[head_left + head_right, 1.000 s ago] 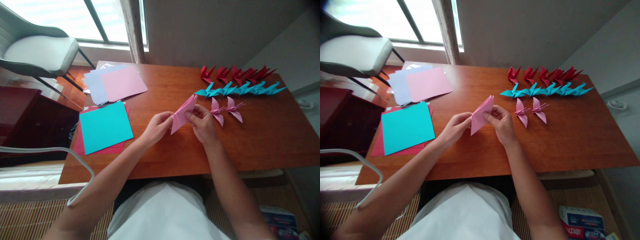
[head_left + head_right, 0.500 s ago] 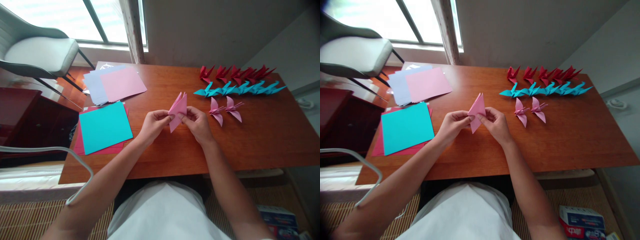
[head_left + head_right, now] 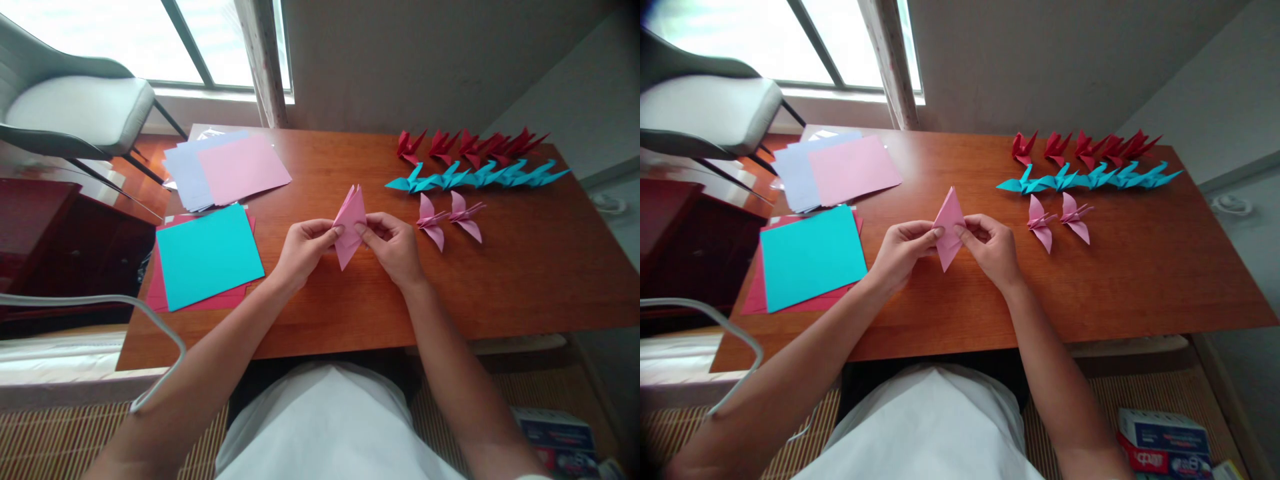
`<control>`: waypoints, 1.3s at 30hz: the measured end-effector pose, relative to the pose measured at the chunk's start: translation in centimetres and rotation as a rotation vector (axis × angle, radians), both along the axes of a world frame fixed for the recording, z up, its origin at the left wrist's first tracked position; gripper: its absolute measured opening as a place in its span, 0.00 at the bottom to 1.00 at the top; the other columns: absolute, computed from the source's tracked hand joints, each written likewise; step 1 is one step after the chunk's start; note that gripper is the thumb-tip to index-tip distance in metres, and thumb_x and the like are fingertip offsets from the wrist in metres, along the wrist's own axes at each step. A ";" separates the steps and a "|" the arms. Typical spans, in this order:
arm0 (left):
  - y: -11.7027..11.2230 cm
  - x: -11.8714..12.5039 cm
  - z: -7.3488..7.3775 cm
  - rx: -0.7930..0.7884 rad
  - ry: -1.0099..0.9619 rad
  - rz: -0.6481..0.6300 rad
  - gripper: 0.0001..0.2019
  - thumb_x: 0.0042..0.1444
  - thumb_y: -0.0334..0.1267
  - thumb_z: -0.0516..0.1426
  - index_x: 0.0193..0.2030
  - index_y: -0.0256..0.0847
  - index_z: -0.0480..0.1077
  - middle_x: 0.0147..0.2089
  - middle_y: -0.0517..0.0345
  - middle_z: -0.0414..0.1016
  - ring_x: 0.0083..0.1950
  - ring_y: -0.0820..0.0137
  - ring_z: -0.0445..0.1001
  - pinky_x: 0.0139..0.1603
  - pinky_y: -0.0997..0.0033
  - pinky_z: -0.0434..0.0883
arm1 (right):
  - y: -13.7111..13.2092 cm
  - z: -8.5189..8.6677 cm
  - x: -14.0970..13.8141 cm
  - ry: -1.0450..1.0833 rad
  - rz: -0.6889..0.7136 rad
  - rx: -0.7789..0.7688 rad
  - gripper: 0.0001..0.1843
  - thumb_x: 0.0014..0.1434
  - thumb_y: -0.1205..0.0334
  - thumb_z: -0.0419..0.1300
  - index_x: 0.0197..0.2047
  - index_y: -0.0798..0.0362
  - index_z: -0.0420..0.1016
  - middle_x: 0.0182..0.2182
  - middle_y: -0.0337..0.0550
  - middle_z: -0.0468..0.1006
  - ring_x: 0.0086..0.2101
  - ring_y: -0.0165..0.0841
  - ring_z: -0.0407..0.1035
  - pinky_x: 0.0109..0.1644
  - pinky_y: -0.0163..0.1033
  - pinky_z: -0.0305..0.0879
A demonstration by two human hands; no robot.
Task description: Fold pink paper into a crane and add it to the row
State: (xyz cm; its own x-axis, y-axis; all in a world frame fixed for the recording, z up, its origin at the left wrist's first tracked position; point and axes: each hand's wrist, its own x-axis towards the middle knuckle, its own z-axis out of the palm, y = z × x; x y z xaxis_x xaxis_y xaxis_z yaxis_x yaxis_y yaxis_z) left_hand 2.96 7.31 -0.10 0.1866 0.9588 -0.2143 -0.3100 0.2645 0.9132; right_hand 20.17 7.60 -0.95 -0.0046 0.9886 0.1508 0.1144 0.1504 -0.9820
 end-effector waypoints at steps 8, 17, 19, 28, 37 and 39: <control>-0.1 0.1 -0.1 0.059 0.028 0.034 0.18 0.51 0.50 0.70 0.40 0.38 0.83 0.40 0.51 0.85 0.40 0.64 0.82 0.46 0.66 0.77 | 0.1 -0.3 0.2 -0.026 0.004 0.016 0.13 0.57 0.49 0.69 0.38 0.50 0.81 0.32 0.40 0.83 0.34 0.34 0.78 0.38 0.39 0.77; -0.1 0.2 -0.1 0.139 0.109 -0.005 0.18 0.52 0.51 0.69 0.41 0.38 0.83 0.42 0.51 0.85 0.40 0.65 0.81 0.44 0.67 0.77 | 0.4 -0.3 0.4 0.051 0.025 0.029 0.13 0.56 0.51 0.71 0.40 0.48 0.82 0.37 0.39 0.85 0.36 0.34 0.79 0.43 0.41 0.78; -0.1 0.2 -0.2 0.126 0.090 -0.009 0.19 0.51 0.51 0.69 0.42 0.38 0.83 0.42 0.51 0.85 0.41 0.65 0.81 0.44 0.68 0.77 | 0.3 -0.2 0.4 0.053 0.018 0.027 0.13 0.55 0.50 0.72 0.39 0.48 0.83 0.36 0.39 0.85 0.36 0.35 0.79 0.43 0.42 0.79; -0.2 0.0 -0.3 0.151 0.091 -0.168 0.14 0.54 0.46 0.68 0.41 0.37 0.83 0.39 0.53 0.84 0.39 0.67 0.79 0.42 0.70 0.76 | 0.2 -0.2 0.7 0.054 0.021 -0.018 0.15 0.57 0.47 0.69 0.42 0.47 0.83 0.39 0.40 0.85 0.39 0.35 0.78 0.43 0.40 0.77; -0.2 0.2 -0.7 0.166 0.090 -0.224 0.13 0.55 0.44 0.67 0.41 0.36 0.81 0.39 0.54 0.82 0.38 0.69 0.78 0.40 0.71 0.76 | 0.1 0.0 0.7 0.056 -0.041 0.020 0.08 0.57 0.52 0.70 0.36 0.47 0.83 0.33 0.37 0.82 0.34 0.32 0.75 0.38 0.37 0.73; -0.2 0.3 -0.6 0.156 0.094 -0.232 0.14 0.55 0.46 0.67 0.40 0.36 0.81 0.38 0.54 0.82 0.37 0.69 0.78 0.39 0.71 0.76 | 0.0 0.1 0.6 0.052 -0.055 0.041 0.07 0.57 0.54 0.70 0.35 0.47 0.83 0.32 0.37 0.82 0.33 0.31 0.75 0.38 0.37 0.72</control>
State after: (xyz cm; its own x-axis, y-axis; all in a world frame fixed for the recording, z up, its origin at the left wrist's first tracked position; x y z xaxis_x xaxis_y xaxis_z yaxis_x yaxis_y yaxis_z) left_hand 3.25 7.07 -0.71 0.3907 0.9157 -0.0941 -0.1699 0.1722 0.9703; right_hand 20.77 7.64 -0.90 0.0584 0.9800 0.1901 0.0721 0.1858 -0.9799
